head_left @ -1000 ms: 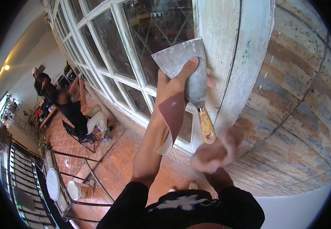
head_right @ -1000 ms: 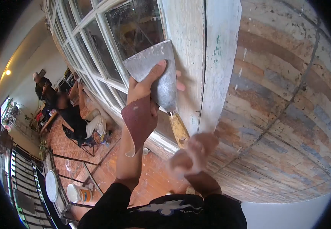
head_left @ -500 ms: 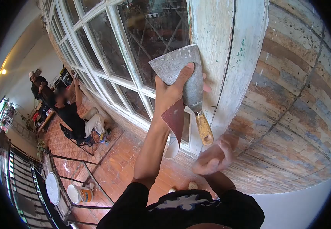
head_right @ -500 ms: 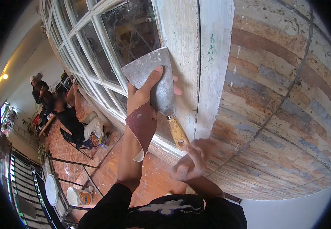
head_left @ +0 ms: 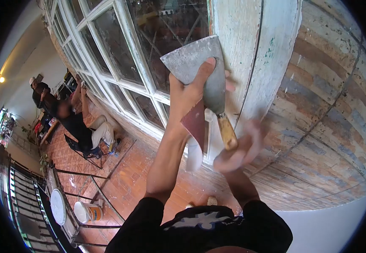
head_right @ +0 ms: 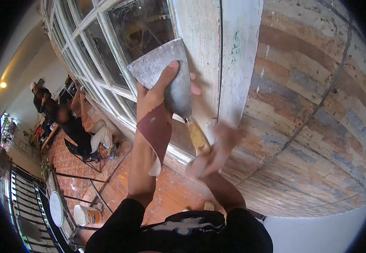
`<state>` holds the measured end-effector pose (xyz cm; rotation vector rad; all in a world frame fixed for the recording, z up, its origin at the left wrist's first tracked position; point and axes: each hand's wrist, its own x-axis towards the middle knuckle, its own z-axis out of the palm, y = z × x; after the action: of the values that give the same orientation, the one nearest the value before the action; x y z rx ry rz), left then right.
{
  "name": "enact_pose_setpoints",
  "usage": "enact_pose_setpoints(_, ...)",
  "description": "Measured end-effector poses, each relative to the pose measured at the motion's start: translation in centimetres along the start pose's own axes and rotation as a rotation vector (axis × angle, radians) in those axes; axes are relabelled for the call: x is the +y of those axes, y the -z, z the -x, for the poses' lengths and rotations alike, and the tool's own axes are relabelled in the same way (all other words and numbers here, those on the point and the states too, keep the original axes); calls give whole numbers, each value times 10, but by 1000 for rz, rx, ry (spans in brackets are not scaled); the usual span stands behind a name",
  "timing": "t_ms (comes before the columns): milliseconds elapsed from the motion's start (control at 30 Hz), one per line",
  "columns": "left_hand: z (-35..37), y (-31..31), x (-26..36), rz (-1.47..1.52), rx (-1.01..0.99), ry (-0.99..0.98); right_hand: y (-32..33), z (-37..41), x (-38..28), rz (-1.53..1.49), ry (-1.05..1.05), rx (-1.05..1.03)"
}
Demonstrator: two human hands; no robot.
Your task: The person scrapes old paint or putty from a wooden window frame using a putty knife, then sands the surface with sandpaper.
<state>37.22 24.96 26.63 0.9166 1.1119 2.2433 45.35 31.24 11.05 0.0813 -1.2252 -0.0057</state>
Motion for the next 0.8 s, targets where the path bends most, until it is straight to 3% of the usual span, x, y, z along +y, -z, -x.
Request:
enact_pose_setpoints(67, -5, -1, 2, 2, -26, -15, 10, -4, -13, -70, -58, -61)
enact_pose_setpoints(100, -5, 1, 0, -1, -33, -18, 6, -13, -18, -102, 34, 12)
enact_pose_setpoints(333, 1, 3, 2, 6, -30, 16, 13, 3, -15, -25, -178, 133)
enact_pose_setpoints(500, 2, 2, 5, 18, 6, 38, 0, -43, -18, -113, -122, 112)
enact_pose_setpoints(567, 3, -1, 6, 28, 14, 27, -19, -51, -22, 15, -280, 86)
enact_pose_setpoints(667, -2, 3, 7, 20, 12, 35, 3, -39, -14, -48, -40, -135)
enact_pose_setpoints(700, -2, 3, 9, -15, -13, 42, -1, -23, -17, -105, -16, -31)
enact_pose_setpoints(800, -2, 1, 1, -14, -30, -36, -1, -17, -10, -159, -112, -2)
